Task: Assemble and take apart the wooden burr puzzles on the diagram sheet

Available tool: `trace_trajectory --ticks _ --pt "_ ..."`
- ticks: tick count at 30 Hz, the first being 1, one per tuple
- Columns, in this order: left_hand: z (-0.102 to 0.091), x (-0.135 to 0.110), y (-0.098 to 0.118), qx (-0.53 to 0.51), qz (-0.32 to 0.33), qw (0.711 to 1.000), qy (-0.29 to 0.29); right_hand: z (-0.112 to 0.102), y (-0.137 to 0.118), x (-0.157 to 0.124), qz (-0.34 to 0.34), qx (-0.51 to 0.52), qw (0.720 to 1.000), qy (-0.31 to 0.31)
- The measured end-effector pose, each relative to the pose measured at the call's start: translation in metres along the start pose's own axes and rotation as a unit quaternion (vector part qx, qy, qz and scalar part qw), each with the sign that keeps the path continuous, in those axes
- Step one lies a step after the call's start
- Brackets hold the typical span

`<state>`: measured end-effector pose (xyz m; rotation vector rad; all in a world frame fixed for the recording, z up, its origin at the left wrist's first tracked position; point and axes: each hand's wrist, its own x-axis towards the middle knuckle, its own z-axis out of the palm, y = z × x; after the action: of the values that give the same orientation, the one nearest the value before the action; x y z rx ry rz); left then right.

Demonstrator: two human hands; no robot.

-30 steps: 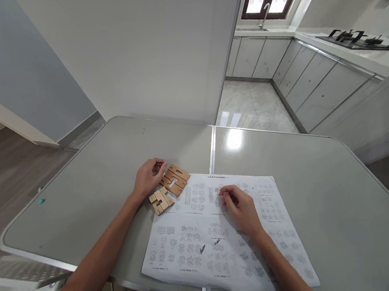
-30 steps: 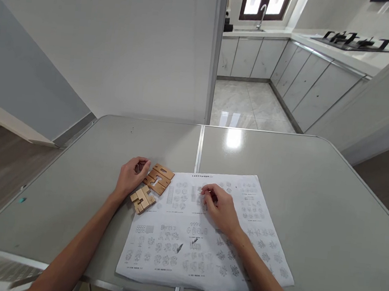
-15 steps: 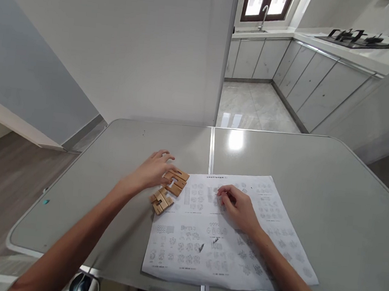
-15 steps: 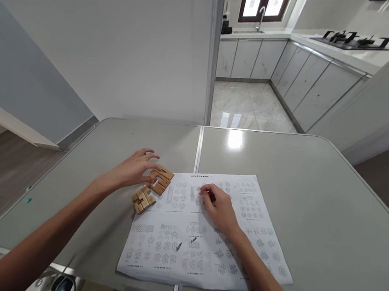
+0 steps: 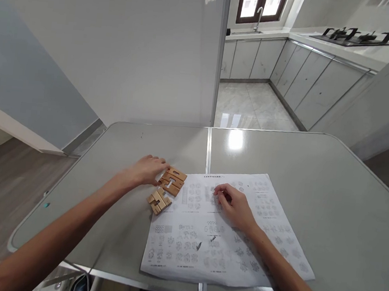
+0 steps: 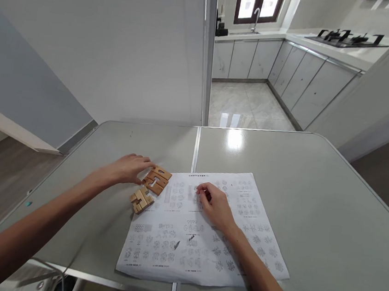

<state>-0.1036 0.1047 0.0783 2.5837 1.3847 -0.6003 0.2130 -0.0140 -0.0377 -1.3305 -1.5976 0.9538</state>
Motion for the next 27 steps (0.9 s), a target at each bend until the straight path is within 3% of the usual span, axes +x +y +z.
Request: trace_trajectory --ticks 10,16,20,27 --pt "0.002 0.003 -0.004 -0.109 0.026 0.994 -0.017 0.000 0.000 0.000 0.003 0.005 1.000 -0.007" --pt "0.001 0.012 -0.009 -0.136 0.006 0.990 -0.038 0.000 -0.001 0.000 0.003 0.007 1.000 -0.012" --pt "0.002 0.015 -0.011 -0.162 0.010 0.986 -0.023 0.000 -0.001 0.000 -0.001 -0.002 1.000 -0.006" --pt "0.002 0.019 0.002 -0.180 0.031 0.983 -0.022 0.000 -0.001 0.001 -0.004 -0.004 1.000 -0.007"
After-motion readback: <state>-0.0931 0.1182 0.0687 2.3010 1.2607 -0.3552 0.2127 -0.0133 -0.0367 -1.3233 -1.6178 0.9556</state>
